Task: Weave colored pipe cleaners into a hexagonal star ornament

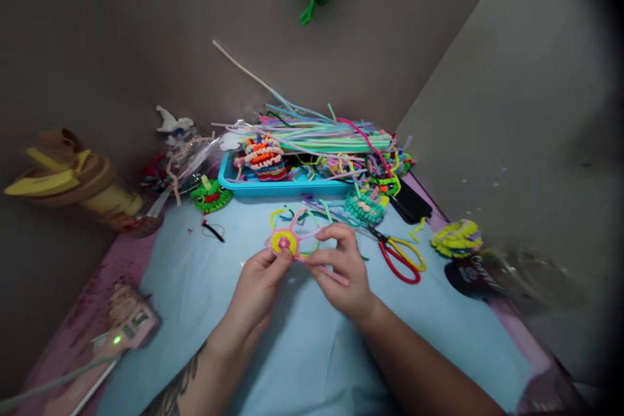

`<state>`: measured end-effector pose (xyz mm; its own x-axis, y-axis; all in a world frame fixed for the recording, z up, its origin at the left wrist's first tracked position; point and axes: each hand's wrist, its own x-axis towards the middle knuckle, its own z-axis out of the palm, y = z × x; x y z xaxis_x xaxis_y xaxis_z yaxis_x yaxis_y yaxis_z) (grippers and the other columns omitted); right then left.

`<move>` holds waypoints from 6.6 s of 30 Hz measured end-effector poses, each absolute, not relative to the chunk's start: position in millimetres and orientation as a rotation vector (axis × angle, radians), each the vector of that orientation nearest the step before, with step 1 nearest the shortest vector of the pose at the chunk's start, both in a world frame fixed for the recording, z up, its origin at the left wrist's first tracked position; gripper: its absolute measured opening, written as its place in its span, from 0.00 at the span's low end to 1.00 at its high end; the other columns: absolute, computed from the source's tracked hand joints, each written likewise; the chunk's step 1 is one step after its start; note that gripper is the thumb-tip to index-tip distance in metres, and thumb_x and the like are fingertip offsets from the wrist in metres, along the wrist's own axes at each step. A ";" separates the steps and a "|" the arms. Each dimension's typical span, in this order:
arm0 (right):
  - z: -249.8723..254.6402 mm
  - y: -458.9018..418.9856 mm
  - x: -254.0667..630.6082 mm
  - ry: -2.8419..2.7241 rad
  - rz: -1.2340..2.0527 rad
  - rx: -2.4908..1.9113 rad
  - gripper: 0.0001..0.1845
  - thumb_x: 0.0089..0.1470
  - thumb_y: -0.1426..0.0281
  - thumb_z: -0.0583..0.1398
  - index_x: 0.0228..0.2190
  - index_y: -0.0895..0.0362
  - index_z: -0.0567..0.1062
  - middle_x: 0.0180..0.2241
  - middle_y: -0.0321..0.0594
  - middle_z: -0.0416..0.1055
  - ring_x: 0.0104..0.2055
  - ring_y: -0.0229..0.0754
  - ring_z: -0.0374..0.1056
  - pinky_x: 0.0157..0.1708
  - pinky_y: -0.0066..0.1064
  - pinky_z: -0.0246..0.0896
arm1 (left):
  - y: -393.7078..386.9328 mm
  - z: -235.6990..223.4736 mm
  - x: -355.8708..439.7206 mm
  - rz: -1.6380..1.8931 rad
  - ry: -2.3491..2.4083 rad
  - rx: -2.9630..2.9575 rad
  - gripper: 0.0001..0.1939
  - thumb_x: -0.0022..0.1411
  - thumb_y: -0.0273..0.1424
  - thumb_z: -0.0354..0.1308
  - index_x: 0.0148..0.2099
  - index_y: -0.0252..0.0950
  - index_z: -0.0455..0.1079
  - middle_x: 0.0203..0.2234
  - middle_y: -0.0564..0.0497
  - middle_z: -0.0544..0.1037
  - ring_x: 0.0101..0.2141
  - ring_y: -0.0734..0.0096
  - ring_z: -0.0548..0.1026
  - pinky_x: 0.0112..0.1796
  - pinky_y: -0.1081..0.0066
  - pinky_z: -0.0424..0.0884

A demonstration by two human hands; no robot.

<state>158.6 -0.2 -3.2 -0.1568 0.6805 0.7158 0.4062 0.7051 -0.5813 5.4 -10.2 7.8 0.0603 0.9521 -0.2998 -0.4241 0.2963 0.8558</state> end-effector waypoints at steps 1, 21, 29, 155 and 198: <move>-2.3 -0.2 158.0 -1.746 0.381 -0.897 0.08 0.50 0.76 0.61 0.30 0.51 0.75 0.40 0.39 0.61 0.46 0.45 0.62 0.47 0.44 0.60 | -10.3 8.4 5.0 1.163 1.036 0.677 0.14 0.50 0.40 0.67 0.29 0.33 0.78 0.22 0.52 0.77 0.28 0.73 0.71 0.33 0.74 0.65; -0.7 6.9 151.6 -1.409 0.813 -1.102 0.04 0.47 0.73 0.62 0.28 0.54 0.71 0.41 0.41 0.62 0.50 0.46 0.61 0.51 0.42 0.57 | -10.5 7.2 0.0 0.997 1.285 1.020 0.16 0.53 0.42 0.62 0.30 0.32 0.77 0.25 0.50 0.78 0.28 0.69 0.70 0.33 0.72 0.64; -2.3 9.9 152.6 -1.347 1.004 -1.037 0.03 0.48 0.69 0.62 0.25 0.54 0.73 0.41 0.41 0.63 0.50 0.45 0.63 0.52 0.40 0.58 | -8.2 12.4 -0.9 0.952 1.258 1.096 0.17 0.56 0.43 0.59 0.28 0.33 0.75 0.23 0.50 0.76 0.26 0.70 0.68 0.30 0.72 0.63; 8.1 3.9 145.5 -0.833 1.423 -1.024 0.11 0.33 0.66 0.71 0.15 0.55 0.74 0.21 0.34 0.69 0.29 0.39 0.63 0.34 0.32 0.58 | -15.6 16.2 1.5 1.256 1.433 1.459 0.07 0.54 0.32 0.62 0.25 0.36 0.74 0.22 0.53 0.72 0.25 0.73 0.68 0.28 0.74 0.62; 6.3 7.3 162.8 -1.216 1.032 -1.210 0.03 0.47 0.68 0.62 0.25 0.54 0.76 0.33 0.37 0.65 0.40 0.43 0.63 0.39 0.34 0.54 | -6.7 12.8 -10.0 1.081 1.279 1.361 0.08 0.54 0.33 0.62 0.25 0.36 0.74 0.25 0.52 0.72 0.30 0.69 0.69 0.35 0.71 0.63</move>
<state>162.8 7.3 6.3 0.1000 0.9889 0.1098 0.0519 0.1050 -0.9931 -10.0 -6.7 12.8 0.0638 0.9980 -0.0024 0.1637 -0.0081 0.9865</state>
